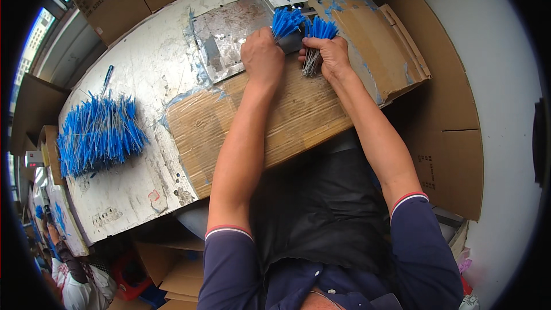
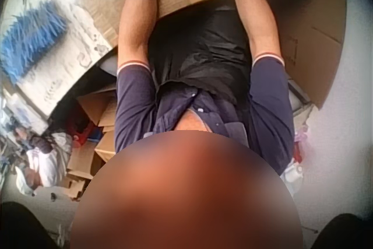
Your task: Using a workbench machine to trim and organize blue brush-like hygiene product components.
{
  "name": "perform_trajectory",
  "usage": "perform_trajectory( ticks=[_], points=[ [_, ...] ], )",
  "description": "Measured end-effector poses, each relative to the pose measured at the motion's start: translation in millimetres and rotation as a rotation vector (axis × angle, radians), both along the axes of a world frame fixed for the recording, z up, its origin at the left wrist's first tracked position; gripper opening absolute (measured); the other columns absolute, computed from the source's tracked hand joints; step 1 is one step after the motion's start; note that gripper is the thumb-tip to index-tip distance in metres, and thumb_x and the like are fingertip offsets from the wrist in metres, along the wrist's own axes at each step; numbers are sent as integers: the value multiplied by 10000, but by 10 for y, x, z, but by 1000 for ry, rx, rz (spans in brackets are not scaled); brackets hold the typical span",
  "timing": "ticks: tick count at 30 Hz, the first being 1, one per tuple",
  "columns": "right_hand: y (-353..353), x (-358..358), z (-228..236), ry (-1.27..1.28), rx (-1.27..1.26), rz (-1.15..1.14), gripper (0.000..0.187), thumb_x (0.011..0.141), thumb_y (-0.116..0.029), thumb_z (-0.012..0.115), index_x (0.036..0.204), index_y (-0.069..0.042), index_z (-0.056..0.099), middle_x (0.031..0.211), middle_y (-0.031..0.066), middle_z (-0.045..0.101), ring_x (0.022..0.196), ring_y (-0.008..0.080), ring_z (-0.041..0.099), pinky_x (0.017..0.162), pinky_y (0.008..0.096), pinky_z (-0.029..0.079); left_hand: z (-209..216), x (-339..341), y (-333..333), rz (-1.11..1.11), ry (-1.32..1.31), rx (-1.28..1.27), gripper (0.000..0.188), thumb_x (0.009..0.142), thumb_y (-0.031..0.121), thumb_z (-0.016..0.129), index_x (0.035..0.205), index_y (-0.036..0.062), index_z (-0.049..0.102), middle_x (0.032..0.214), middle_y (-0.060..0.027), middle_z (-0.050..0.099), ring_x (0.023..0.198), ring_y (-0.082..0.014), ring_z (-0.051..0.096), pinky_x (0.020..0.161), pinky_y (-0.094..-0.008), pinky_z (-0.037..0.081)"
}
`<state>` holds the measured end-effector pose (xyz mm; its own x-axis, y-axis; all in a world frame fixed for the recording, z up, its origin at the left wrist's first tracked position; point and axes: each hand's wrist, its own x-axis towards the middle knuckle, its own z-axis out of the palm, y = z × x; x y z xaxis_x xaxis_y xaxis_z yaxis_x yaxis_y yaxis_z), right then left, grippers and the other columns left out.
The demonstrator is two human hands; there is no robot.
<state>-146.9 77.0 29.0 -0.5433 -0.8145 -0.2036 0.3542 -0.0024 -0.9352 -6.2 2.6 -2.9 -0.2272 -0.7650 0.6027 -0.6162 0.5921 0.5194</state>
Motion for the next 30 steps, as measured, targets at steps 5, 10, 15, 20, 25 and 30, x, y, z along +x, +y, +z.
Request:
perform_trajectory(
  ticks=[5, 10, 15, 20, 25, 30],
  points=[
    [-53, 35, 57, 83, 97, 34, 102, 792, 41, 745, 810, 70, 649, 689, 150, 668, 541, 219, 678, 458, 327, 593, -20, 5, -18, 106, 39, 57, 101, 785, 17, 616, 884, 37, 620, 861, -168, 664, 860, -383, 647, 767, -489, 499],
    [-216, 16, 76, 228, 213, 25, 97, 792, 56, 734, 785, 75, 639, 681, 158, 663, 529, 212, 672, 436, 312, 576, -21, 7, -45, 123, 148, 42, 112, 794, -9, 582, 893, 37, 609, 867, -153, 653, 861, -372, 636, 770, -479, 498],
    [-341, 31, 74, 312, 248, -48, 103, 778, 82, 724, 758, 79, 623, 674, 168, 659, 526, 224, 670, 420, 327, 566, -32, 10, -44, 108, 148, 75, 145, 791, -8, 583, 926, 36, 611, 888, -157, 653, 881, -378, 630, 783, -479, 495],
    [-408, 22, 74, 308, 288, -76, 82, 737, 105, 703, 721, 101, 623, 676, 195, 666, 520, 262, 681, 391, 366, 564, -46, 4, -70, 105, 150, 36, 176, 771, -14, 589, 939, 35, 610, 908, -158, 653, 903, -378, 623, 799, -484, 489],
    [-375, 49, 94, 225, 280, -71, 97, 759, 88, 727, 776, 104, 633, 700, 199, 671, 529, 274, 679, 422, 392, 578, -60, 7, -87, 87, 164, -65, 190, 750, -13, 600, 933, 38, 607, 913, -154, 655, 908, -372, 622, 810, -485, 487],
    [-264, -14, 32, -4, 63, -53, 131, 806, 23, 730, 865, 98, 641, 777, 202, 679, 605, 280, 697, 514, 408, 613, -20, -2, -35, 23, 126, 131, 107, 808, 49, 638, 914, 48, 619, 878, -193, 683, 871, -423, 657, 761, -520, 487]
  ],
)
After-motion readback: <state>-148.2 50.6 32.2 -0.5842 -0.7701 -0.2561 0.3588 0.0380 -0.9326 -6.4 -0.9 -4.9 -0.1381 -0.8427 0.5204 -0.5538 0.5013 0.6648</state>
